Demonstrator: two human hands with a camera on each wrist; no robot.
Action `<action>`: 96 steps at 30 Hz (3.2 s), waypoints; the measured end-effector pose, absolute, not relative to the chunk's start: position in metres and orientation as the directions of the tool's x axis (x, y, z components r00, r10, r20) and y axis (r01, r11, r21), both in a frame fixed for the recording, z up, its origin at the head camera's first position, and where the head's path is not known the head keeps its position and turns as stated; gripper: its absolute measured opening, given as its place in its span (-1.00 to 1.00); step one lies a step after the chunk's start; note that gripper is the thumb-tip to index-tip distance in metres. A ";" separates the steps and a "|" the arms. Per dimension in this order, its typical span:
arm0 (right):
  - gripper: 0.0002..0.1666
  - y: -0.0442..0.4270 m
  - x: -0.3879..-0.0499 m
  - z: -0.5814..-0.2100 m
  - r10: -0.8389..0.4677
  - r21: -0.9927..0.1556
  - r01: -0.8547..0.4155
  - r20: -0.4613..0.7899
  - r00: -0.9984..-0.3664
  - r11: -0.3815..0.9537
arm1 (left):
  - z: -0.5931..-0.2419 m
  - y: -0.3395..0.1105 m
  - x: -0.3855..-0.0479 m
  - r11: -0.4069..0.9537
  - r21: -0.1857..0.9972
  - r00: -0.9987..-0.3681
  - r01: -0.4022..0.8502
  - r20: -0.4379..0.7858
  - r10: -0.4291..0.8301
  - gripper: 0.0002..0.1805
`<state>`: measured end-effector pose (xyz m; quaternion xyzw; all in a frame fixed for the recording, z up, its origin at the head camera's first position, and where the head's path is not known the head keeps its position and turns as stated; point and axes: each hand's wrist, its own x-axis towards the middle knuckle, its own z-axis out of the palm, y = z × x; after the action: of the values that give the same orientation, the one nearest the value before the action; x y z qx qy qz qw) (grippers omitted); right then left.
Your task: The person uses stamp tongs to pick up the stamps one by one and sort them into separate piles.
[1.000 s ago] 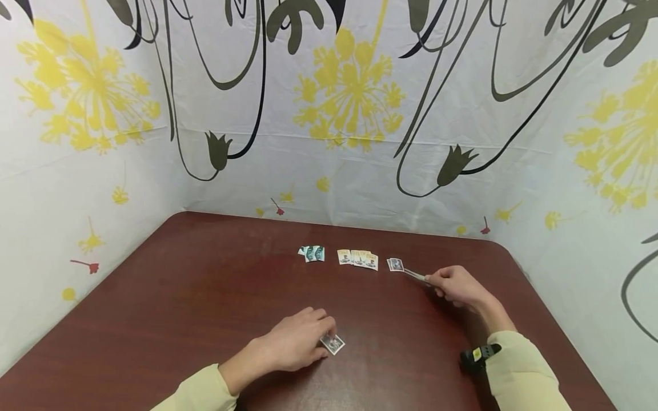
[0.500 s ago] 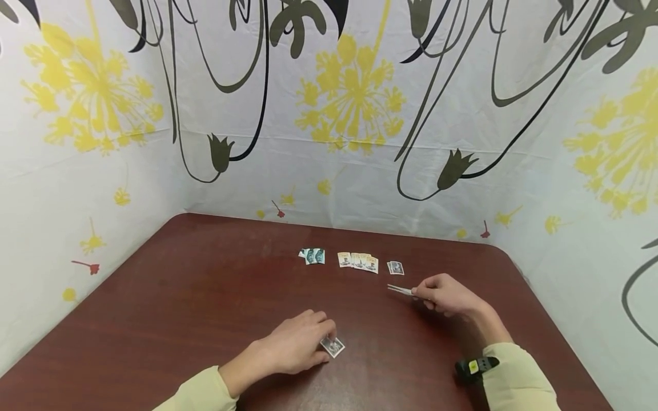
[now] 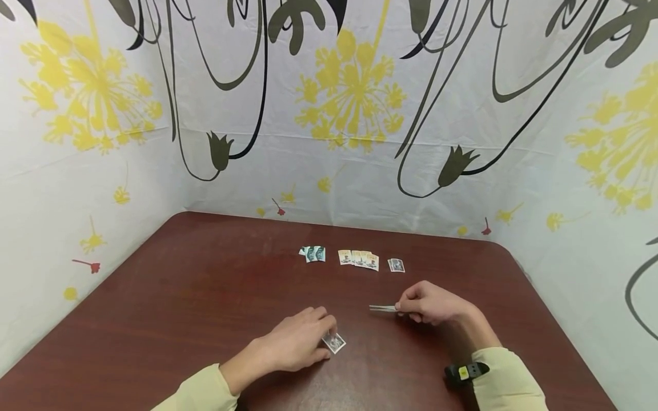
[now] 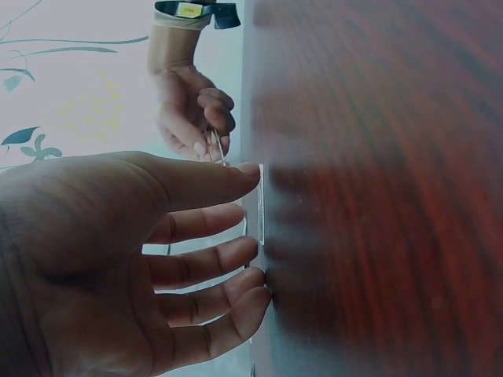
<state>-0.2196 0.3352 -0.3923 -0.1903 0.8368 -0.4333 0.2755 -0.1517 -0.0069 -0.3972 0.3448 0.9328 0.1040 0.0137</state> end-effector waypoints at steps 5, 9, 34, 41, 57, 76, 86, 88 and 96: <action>-0.64 0.324 -0.216 -0.396 -0.594 -0.845 -0.080 -0.301 -0.746 0.529 | -0.397 -0.007 -0.151 0.741 0.209 -0.764 0.638 0.055 0.643 -0.71; -0.63 0.314 -0.213 -0.397 -0.619 -0.851 -0.081 -0.309 -0.722 0.519 | -0.398 -0.007 -0.152 0.740 0.213 -0.765 0.638 0.063 0.641 -0.76; -0.65 0.278 -0.205 -0.398 -0.652 -0.840 -0.112 -0.321 -0.687 0.531 | -0.397 -0.008 -0.155 0.706 0.259 -0.749 0.659 0.133 0.650 -0.68; -0.63 0.272 -0.203 -0.398 -0.655 -0.837 -0.119 -0.320 -0.684 0.533 | -0.398 -0.009 -0.156 0.698 0.248 -0.738 0.672 0.147 0.659 -0.69; -0.62 0.269 -0.202 -0.399 -0.667 -0.852 -0.098 -0.326 -0.669 0.515 | -0.398 -0.008 -0.157 0.704 0.249 -0.743 0.665 0.127 0.657 -0.64; -0.61 0.268 -0.199 -0.398 -0.657 -0.852 -0.089 -0.326 -0.680 0.516 | -0.398 -0.005 -0.153 0.735 0.232 -0.769 0.637 0.118 0.629 -0.58; -0.59 0.265 -0.200 -0.404 -0.682 -0.866 -0.090 -0.319 -0.658 0.492 | -0.397 -0.004 -0.151 0.743 0.214 -0.772 0.634 0.105 0.627 -0.56; -0.60 0.264 -0.200 -0.404 -0.687 -0.867 -0.099 -0.312 -0.657 0.489 | -0.397 -0.004 -0.151 0.745 0.214 -0.772 0.632 0.101 0.627 -0.56; -0.65 0.262 -0.200 -0.407 -0.710 -0.867 -0.148 -0.279 -0.646 0.476 | -0.398 -0.004 -0.151 0.749 0.211 -0.776 0.628 0.094 0.624 -0.56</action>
<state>-0.2000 0.2616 -0.4067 -0.2696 0.7960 -0.4353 0.3228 -0.1506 -0.0043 -0.3983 0.3347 0.9351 0.1159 -0.0086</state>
